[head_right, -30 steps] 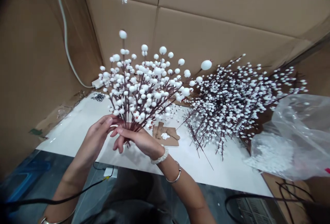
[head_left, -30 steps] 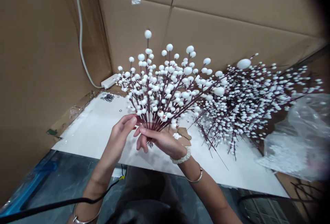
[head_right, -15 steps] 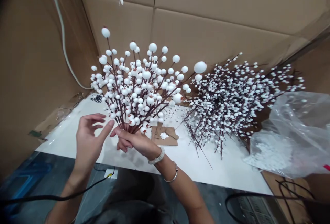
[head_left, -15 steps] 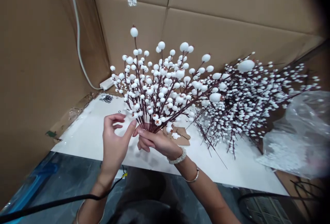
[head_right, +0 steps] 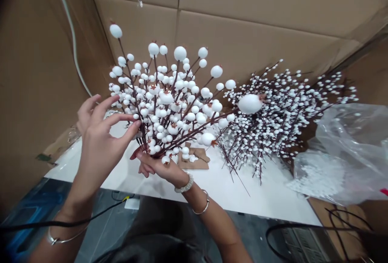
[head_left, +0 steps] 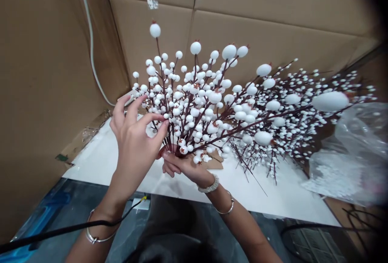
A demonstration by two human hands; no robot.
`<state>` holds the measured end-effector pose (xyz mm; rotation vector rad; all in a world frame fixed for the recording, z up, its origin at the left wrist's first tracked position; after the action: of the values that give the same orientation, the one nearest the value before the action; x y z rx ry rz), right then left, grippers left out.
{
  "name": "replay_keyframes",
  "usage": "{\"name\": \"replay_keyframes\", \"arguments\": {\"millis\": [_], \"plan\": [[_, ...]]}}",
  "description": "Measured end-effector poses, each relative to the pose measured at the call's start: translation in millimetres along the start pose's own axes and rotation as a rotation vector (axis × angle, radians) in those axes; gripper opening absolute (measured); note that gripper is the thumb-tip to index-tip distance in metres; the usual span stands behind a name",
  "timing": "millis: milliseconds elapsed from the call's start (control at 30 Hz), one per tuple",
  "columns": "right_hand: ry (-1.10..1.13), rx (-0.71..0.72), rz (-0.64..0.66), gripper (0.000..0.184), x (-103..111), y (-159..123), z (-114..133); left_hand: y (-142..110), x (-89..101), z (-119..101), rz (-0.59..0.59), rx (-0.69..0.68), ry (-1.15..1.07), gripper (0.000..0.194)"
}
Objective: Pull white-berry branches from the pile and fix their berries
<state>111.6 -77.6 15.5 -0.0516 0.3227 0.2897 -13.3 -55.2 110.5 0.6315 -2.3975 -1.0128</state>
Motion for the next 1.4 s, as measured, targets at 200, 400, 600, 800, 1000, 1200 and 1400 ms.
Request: {"name": "replay_keyframes", "arguments": {"millis": [200, 400, 600, 800, 1000, 1200, 1400], "plan": [[-0.044, 0.041, -0.026, 0.027, 4.3, -0.7, -1.5, 0.3, -3.6, -1.7, -0.025, -0.002, -0.019, 0.014], [-0.066, 0.034, -0.064, 0.030, 7.3, -1.2, 0.9, 0.6, -6.3, -2.2, 0.018, 0.006, -0.018, 0.012], [-0.055, 0.089, -0.122, 0.031, 11.9, -1.0, 1.1, -6.0, -10.3, -4.1, 0.039, 0.015, -0.033, 0.014], [0.001, 0.114, -0.093, 0.029, 11.4, -0.8, 6.0, -4.4, -3.1, -8.6, 0.070, 0.051, -0.064, 0.020], [-0.124, 0.048, -0.050, 0.026, 13.8, -3.2, 1.7, 52.2, 20.2, -4.7, -0.077, -0.064, -0.218, 0.040], [-0.203, 0.000, 0.067, 0.031, 14.9, -5.2, -4.0, 130.1, 0.8, -13.0, 0.585, -0.245, 0.107, 0.062], [-0.211, -0.025, 0.115, 0.033, 17.4, -4.8, -12.3, 163.2, -16.7, -31.2, 0.863, -0.279, 0.142, 0.049]]}}
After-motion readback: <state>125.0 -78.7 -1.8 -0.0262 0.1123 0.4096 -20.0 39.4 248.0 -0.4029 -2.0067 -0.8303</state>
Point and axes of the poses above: each hand's wrist, its own y-axis towards the middle knuckle, its own x-axis out of the back of the hand, z = x × y, the point moved 2 cm from there along y, towards the middle knuckle, and after that the axes turned 15 degrees about -z, right-handed, at the moved point
